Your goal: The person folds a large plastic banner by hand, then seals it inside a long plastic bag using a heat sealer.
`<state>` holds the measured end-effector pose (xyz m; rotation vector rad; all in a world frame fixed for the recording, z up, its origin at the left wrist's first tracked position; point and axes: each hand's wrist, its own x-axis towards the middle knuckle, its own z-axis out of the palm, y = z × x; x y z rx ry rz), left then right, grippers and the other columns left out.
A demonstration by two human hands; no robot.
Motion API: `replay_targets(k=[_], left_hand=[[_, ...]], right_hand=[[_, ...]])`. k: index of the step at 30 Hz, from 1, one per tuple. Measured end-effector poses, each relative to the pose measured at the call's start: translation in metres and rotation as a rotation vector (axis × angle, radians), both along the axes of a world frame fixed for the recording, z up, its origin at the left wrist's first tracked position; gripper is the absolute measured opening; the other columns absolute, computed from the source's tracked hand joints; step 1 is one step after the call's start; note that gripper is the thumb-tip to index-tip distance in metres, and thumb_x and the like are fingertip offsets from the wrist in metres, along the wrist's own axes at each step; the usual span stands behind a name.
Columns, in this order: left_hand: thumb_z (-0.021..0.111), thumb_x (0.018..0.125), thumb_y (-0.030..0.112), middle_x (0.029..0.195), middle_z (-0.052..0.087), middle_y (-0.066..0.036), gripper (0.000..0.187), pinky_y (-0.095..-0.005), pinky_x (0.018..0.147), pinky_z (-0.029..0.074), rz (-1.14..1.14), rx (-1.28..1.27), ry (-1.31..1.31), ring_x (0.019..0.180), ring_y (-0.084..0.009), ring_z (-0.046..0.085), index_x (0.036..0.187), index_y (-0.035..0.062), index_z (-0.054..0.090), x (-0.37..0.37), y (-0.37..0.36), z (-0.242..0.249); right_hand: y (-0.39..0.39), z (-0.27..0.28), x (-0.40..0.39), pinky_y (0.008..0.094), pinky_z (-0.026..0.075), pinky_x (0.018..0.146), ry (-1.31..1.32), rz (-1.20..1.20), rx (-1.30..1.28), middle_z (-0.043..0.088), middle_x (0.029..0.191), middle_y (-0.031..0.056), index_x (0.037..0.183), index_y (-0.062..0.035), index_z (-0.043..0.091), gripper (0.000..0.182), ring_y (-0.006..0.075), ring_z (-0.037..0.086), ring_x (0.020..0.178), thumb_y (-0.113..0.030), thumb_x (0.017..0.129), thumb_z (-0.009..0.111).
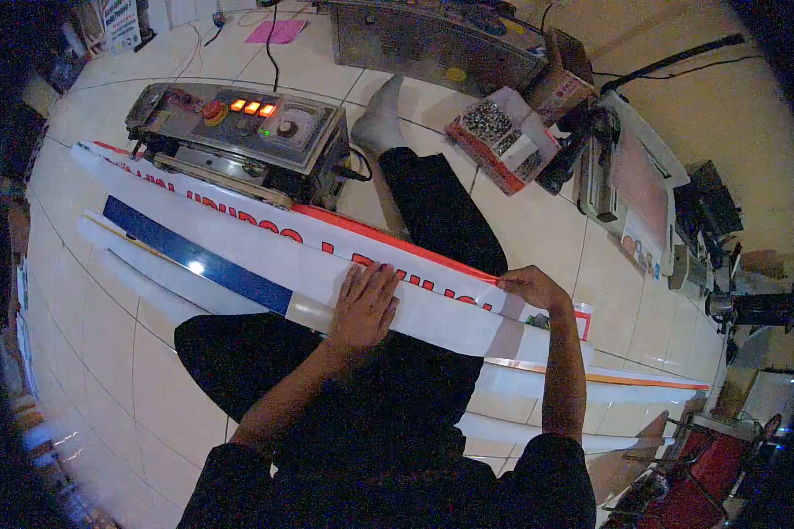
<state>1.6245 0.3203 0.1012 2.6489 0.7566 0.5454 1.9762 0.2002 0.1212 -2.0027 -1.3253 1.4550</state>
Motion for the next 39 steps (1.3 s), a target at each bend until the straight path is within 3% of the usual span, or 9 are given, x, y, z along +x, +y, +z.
replay_targets(k=[19,22,25,30,39], left_hand=[[0.052,0.090,0.024,0.136,0.046,-0.013,0.045,-0.0530,0.111,0.020,0.011,0.006,0.018,0.129,-0.0311,0.038,0.131,0.0045,0.049,0.021,-0.024,-0.005],[0.052,0.090,0.024,0.136,0.045,-0.013,0.046,-0.0530,0.112,0.019,0.019,0.009,-0.002,0.130,-0.0310,0.037,0.131,0.0043,0.048,0.024,-0.028,-0.006],[0.052,0.090,0.024,0.136,0.045,-0.013,0.046,-0.0531,0.112,0.019,0.019,-0.032,0.026,0.130,-0.0310,0.037,0.131,0.0042,0.048,0.026,-0.031,0.000],[0.050,0.092,0.024,0.137,0.045,-0.013,0.044,-0.0523,0.112,0.019,0.015,0.008,-0.005,0.130,-0.0300,0.037,0.130,0.0037,0.049,0.033,-0.039,-0.003],[0.053,0.089,0.023,0.136,0.046,-0.013,0.042,-0.0545,0.111,0.020,0.004,0.013,0.002,0.129,-0.0319,0.039,0.127,0.0045,0.051,0.042,-0.050,0.000]], right_hand=[[-0.018,0.014,0.011,0.0284,0.046,0.066,-0.064,-0.006,-0.061,0.060,0.075,0.0009,0.093,-0.0023,0.066,0.025,0.0103,0.052,0.071,-0.027,0.087,0.068],[-0.033,0.007,0.025,0.0287,0.046,0.067,-0.074,0.033,0.020,0.059,0.077,0.0014,0.096,-0.0030,0.062,0.025,0.0110,0.054,0.072,-0.024,0.086,0.069],[-0.045,0.012,0.028,0.0280,0.049,0.071,-0.060,-0.108,-0.054,0.062,0.085,0.0032,0.098,-0.0048,0.059,0.023,0.0127,0.057,0.077,-0.017,0.083,0.072],[-0.070,-0.026,0.054,0.0254,0.048,0.069,0.244,-0.237,0.153,0.060,0.083,0.0012,0.095,-0.0048,0.057,0.021,0.0098,0.057,0.077,-0.007,0.081,0.072],[-0.066,-0.009,0.047,0.0246,0.047,0.063,0.118,-0.278,0.060,0.060,0.079,0.0005,0.086,-0.0022,0.061,0.016,0.0081,0.055,0.071,-0.009,0.080,0.074]])
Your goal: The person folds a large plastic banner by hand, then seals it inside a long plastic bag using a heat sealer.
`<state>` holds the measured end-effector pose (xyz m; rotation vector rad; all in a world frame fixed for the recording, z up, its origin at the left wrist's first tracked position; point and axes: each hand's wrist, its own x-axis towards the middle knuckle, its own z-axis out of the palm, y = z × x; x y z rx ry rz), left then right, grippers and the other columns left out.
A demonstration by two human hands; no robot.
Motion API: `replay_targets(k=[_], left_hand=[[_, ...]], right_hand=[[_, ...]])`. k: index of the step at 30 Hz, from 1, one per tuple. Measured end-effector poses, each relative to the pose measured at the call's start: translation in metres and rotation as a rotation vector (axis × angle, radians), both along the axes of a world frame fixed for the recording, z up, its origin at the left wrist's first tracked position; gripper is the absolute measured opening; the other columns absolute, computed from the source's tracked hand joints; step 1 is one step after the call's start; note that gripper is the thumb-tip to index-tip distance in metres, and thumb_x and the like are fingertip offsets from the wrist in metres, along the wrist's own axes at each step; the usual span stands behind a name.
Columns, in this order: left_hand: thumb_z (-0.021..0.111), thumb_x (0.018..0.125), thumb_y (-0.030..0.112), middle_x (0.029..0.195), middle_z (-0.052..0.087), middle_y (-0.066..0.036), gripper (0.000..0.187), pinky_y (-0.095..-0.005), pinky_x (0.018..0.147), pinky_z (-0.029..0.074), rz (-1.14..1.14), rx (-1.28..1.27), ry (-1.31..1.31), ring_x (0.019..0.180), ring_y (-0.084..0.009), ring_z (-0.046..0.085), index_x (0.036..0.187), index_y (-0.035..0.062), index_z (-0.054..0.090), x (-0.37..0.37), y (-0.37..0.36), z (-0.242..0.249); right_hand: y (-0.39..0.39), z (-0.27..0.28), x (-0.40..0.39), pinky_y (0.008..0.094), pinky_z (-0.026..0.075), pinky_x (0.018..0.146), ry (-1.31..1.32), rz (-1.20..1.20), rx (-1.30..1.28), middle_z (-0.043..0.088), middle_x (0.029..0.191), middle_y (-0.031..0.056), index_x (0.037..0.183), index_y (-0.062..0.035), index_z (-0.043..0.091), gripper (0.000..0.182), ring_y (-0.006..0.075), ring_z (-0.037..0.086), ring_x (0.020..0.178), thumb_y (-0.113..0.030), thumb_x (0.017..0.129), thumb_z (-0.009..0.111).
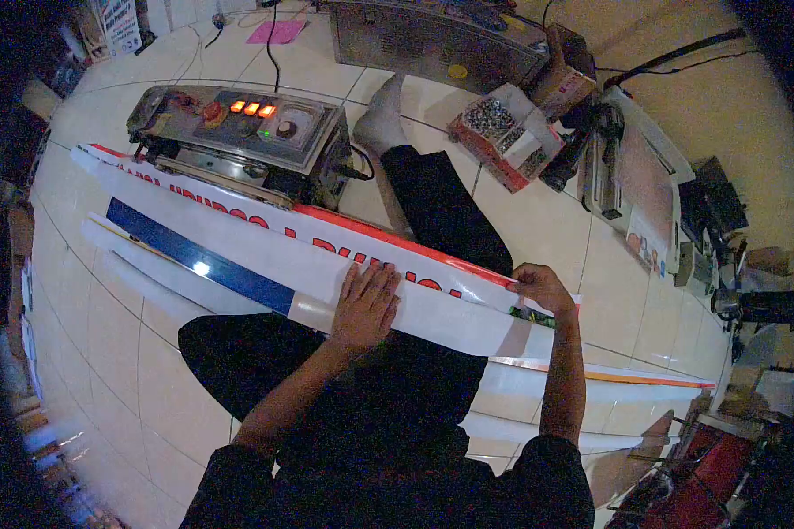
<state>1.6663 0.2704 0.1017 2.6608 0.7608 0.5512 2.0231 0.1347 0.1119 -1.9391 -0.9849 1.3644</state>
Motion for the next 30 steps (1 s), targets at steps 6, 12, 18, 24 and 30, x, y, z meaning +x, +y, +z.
replay_targets(k=[6,12,18,24,30], left_hand=[[0.052,0.090,0.023,0.136,0.046,-0.013,0.042,-0.0541,0.111,0.020,-0.003,0.001,-0.005,0.129,-0.0322,0.039,0.128,0.0047,0.051,0.006,-0.009,-0.003],[0.050,0.091,0.024,0.137,0.045,-0.013,0.043,-0.0535,0.111,0.020,0.002,0.006,0.014,0.130,-0.0313,0.038,0.129,0.0050,0.050,0.014,-0.016,-0.003],[0.050,0.091,0.024,0.137,0.045,-0.014,0.043,-0.0534,0.111,0.020,0.008,-0.015,-0.001,0.131,-0.0313,0.037,0.129,0.0049,0.050,0.019,-0.024,-0.009],[0.051,0.090,0.023,0.133,0.048,-0.014,0.041,-0.0530,0.111,0.021,-0.025,-0.015,-0.016,0.130,-0.0318,0.038,0.126,0.0024,0.051,0.030,-0.031,-0.010],[0.054,0.089,0.026,0.130,0.049,-0.015,0.044,-0.0507,0.109,0.024,-0.242,-0.051,-0.018,0.126,-0.0312,0.041,0.124,0.0000,0.051,0.088,-0.073,-0.017]], right_hand=[[-0.019,-0.014,0.017,0.0244,0.047,0.065,-0.078,-0.010,0.112,0.060,0.080,0.0013,0.085,-0.0028,0.061,0.016,0.0089,0.055,0.072,-0.007,0.078,0.075],[-0.032,-0.002,0.024,0.0256,0.049,0.068,0.014,-0.044,0.098,0.062,0.082,0.0024,0.086,-0.0032,0.061,0.017,0.0104,0.057,0.074,-0.005,0.077,0.075],[-0.037,-0.014,0.031,0.0280,0.050,0.066,-0.027,-0.081,0.039,0.065,0.078,0.0047,0.092,-0.0008,0.067,0.015,0.0120,0.059,0.071,-0.010,0.081,0.072],[-0.039,-0.013,0.035,0.0275,0.050,0.068,-0.017,0.009,0.019,0.066,0.080,0.0051,0.096,0.0022,0.068,0.026,0.0120,0.059,0.071,-0.021,0.085,0.069],[-0.040,-0.018,0.041,0.0273,0.048,0.066,0.053,0.029,0.024,0.063,0.076,0.0031,0.095,0.0004,0.068,0.022,0.0105,0.056,0.070,-0.020,0.088,0.065]])
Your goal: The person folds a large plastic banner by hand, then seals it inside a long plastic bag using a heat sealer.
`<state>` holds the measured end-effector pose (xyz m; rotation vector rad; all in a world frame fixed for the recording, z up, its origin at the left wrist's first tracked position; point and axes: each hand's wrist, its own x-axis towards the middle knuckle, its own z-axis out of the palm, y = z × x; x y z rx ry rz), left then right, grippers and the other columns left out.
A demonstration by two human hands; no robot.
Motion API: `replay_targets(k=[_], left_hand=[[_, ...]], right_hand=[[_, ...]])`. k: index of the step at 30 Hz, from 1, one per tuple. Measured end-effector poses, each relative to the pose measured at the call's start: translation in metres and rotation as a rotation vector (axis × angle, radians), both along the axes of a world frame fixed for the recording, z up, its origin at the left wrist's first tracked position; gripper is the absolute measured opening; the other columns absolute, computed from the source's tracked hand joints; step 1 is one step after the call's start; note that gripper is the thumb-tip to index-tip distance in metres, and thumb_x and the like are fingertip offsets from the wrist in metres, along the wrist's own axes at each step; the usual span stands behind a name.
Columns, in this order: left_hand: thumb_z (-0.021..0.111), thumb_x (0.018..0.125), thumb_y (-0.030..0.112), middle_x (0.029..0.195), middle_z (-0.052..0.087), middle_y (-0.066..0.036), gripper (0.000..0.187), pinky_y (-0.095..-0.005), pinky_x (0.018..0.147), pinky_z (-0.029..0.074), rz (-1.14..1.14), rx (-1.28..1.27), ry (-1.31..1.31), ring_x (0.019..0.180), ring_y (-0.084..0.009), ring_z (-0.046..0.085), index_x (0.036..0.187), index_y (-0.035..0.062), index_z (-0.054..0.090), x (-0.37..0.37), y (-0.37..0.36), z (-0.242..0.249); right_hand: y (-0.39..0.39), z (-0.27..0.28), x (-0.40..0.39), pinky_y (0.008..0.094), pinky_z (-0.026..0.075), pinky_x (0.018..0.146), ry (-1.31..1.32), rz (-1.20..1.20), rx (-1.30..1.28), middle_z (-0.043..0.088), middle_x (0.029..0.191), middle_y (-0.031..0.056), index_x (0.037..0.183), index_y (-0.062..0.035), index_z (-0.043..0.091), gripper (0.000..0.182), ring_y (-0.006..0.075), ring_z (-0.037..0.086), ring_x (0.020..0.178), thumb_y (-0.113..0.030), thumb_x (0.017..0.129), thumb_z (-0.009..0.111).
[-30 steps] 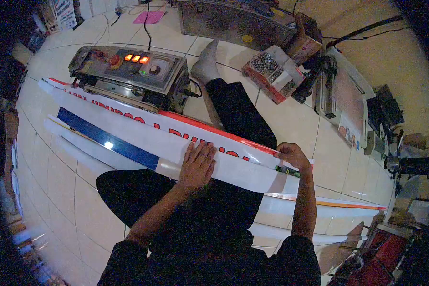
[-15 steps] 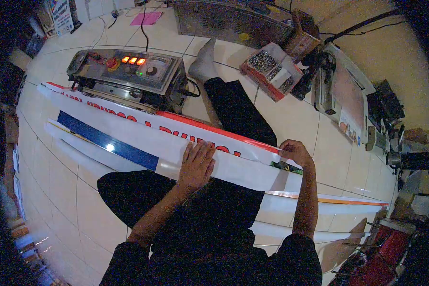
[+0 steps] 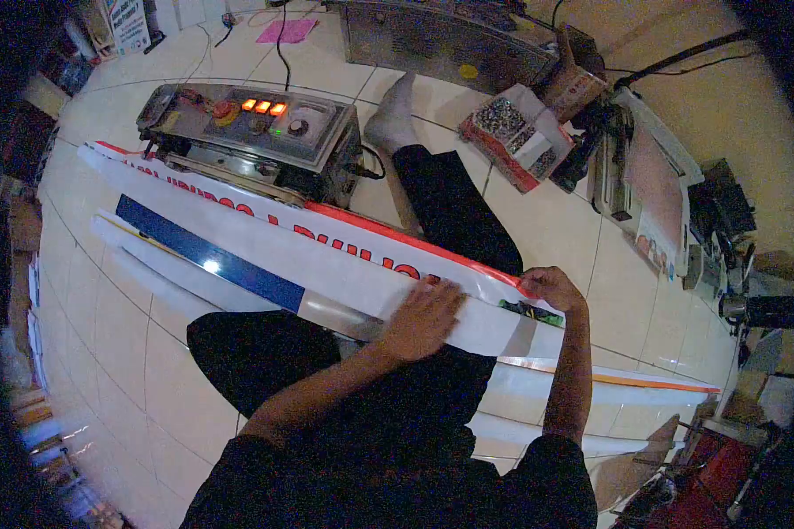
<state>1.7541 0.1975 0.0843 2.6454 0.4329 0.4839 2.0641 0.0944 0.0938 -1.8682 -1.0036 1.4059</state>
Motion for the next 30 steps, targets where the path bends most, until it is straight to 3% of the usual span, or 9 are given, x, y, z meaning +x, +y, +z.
replay_targets(k=[4,7,13,16,23,30], left_hand=[[0.055,0.087,0.028,0.130,0.047,-0.017,0.047,-0.0485,0.109,0.026,-0.041,-0.054,-0.044,0.125,-0.0303,0.041,0.125,0.0008,0.051,0.010,-0.024,0.013],[0.051,0.090,0.029,0.130,0.048,-0.018,0.046,-0.0472,0.110,0.025,-0.121,-0.039,-0.040,0.125,-0.0309,0.041,0.125,-0.0002,0.051,-0.001,-0.018,0.001],[0.050,0.091,0.030,0.135,0.046,-0.017,0.047,-0.0467,0.112,0.022,-0.110,-0.026,-0.014,0.129,-0.0296,0.039,0.128,0.0012,0.049,-0.004,-0.017,-0.003],[0.050,0.091,0.031,0.137,0.044,-0.017,0.048,-0.0468,0.113,0.021,-0.111,-0.029,0.025,0.130,-0.0293,0.038,0.129,0.0022,0.048,-0.005,-0.016,-0.005],[0.053,0.090,0.030,0.136,0.046,-0.015,0.045,-0.0489,0.112,0.023,-0.093,-0.004,-0.001,0.130,-0.0297,0.040,0.128,0.0052,0.051,-0.005,-0.020,-0.002],[0.055,0.089,0.026,0.136,0.046,-0.015,0.045,-0.0483,0.111,0.025,-0.055,-0.004,0.002,0.130,-0.0295,0.040,0.128,0.0038,0.051,-0.004,-0.025,0.003]], right_hand=[[-0.001,0.006,0.007,0.0260,0.047,0.064,-0.008,0.106,-0.099,0.062,0.074,0.0015,0.093,-0.0009,0.068,0.018,0.0091,0.054,0.068,-0.018,0.089,0.064],[0.004,-0.008,0.010,0.0248,0.046,0.062,-0.145,0.196,0.041,0.061,0.072,0.0003,0.089,-0.0019,0.067,0.017,0.0081,0.053,0.067,-0.019,0.089,0.064],[-0.005,0.018,-0.013,0.0246,0.047,0.063,-0.166,-0.117,-0.038,0.062,0.076,0.0012,0.088,-0.0021,0.065,0.012,0.0076,0.054,0.069,-0.013,0.084,0.070],[-0.024,-0.006,0.006,0.0250,0.049,0.066,-0.040,-0.133,0.185,0.063,0.088,0.0024,0.095,-0.0011,0.065,0.017,0.0079,0.056,0.074,-0.005,0.080,0.072],[-0.030,-0.002,0.015,0.0254,0.048,0.066,-0.123,-0.081,0.066,0.064,0.077,0.0038,0.096,0.0023,0.066,0.016,0.0096,0.057,0.072,-0.009,0.085,0.068],[-0.042,-0.006,0.025,0.0259,0.048,0.066,-0.173,-0.048,0.124,0.064,0.076,0.0025,0.097,0.0013,0.068,0.019,0.0094,0.055,0.071,-0.015,0.086,0.068]])
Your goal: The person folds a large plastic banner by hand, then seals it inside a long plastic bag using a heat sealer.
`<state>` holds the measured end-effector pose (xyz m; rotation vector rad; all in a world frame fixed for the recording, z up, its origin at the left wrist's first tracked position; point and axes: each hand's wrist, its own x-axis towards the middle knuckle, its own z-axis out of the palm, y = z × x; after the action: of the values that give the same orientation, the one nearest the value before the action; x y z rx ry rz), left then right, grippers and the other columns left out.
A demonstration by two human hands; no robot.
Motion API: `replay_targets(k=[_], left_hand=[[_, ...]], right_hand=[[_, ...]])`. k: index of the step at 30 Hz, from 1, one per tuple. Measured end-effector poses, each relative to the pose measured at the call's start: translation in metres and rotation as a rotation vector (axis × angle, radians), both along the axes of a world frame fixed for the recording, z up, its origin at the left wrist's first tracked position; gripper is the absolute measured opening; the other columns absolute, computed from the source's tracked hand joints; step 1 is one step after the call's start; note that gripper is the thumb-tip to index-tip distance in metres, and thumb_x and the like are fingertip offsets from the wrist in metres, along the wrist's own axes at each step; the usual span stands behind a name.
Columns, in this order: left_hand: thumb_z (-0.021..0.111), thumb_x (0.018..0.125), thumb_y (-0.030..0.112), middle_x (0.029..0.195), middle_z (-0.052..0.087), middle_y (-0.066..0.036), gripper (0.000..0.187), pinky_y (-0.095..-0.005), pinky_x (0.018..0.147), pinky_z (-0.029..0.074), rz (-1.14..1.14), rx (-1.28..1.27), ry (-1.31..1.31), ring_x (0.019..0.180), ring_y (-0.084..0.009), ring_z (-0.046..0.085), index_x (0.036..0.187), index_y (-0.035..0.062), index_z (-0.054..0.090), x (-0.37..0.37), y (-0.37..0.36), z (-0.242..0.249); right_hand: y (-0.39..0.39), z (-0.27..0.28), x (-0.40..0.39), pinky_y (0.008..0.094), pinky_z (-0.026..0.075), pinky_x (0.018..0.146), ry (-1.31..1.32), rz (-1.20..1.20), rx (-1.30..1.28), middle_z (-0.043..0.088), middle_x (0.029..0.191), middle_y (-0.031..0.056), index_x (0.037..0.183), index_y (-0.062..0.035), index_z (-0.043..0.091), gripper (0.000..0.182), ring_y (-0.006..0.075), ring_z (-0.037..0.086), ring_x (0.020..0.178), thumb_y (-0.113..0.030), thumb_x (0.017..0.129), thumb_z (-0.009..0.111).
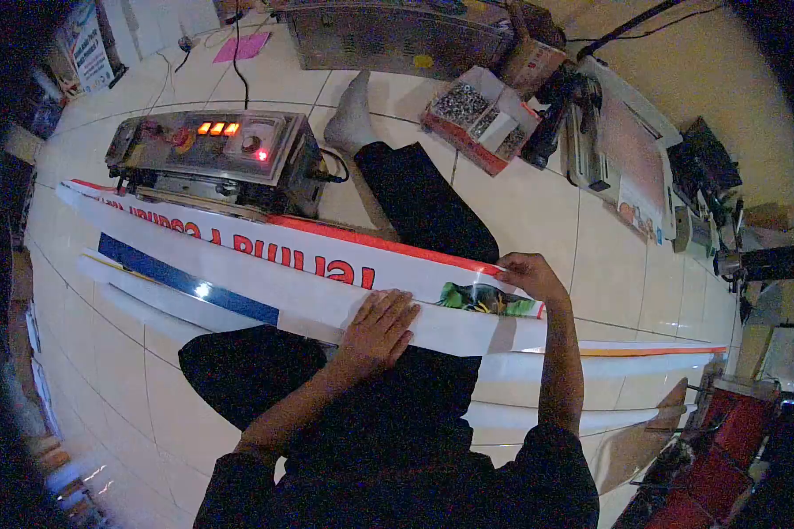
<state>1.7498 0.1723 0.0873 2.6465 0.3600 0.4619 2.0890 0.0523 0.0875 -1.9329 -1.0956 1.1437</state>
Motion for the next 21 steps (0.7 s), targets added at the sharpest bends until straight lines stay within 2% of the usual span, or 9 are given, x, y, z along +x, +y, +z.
replay_targets(k=[3,13,17,21], left_hand=[[0.055,0.089,0.026,0.137,0.046,-0.015,0.046,-0.0484,0.111,0.024,0.022,0.011,0.003,0.130,-0.0297,0.039,0.129,0.0040,0.050,0.001,-0.003,0.000],[0.056,0.086,0.021,0.135,0.048,-0.016,0.045,-0.0512,0.110,0.025,0.088,-0.016,0.007,0.129,-0.0319,0.041,0.127,0.0042,0.052,0.002,-0.011,0.003],[0.058,0.085,0.022,0.135,0.047,-0.017,0.046,-0.0516,0.110,0.025,0.100,0.011,-0.003,0.129,-0.0319,0.041,0.127,0.0035,0.052,0.002,-0.015,-0.002],[0.059,0.086,0.026,0.136,0.046,-0.018,0.050,-0.0523,0.111,0.023,0.122,0.000,0.016,0.130,-0.0320,0.040,0.128,0.0005,0.050,0.005,-0.021,0.002]], right_hand=[[-0.009,-0.009,0.009,0.0256,0.047,0.066,0.074,-0.036,0.039,0.065,0.077,0.0025,0.097,0.0004,0.069,0.020,0.0092,0.055,0.071,-0.017,0.087,0.068],[-0.017,0.001,0.019,0.0271,0.048,0.068,-0.018,0.012,-0.013,0.067,0.080,0.0041,0.098,0.0004,0.069,0.023,0.0101,0.058,0.075,-0.017,0.084,0.070],[-0.021,-0.004,0.025,0.0266,0.048,0.067,0.070,-0.030,-0.024,0.067,0.079,0.0042,0.097,0.0006,0.069,0.021,0.0102,0.058,0.073,-0.017,0.084,0.070],[-0.021,-0.006,0.031,0.0264,0.047,0.065,0.044,0.003,-0.031,0.066,0.076,0.0033,0.093,0.0009,0.069,0.018,0.0093,0.056,0.070,-0.015,0.085,0.069]])
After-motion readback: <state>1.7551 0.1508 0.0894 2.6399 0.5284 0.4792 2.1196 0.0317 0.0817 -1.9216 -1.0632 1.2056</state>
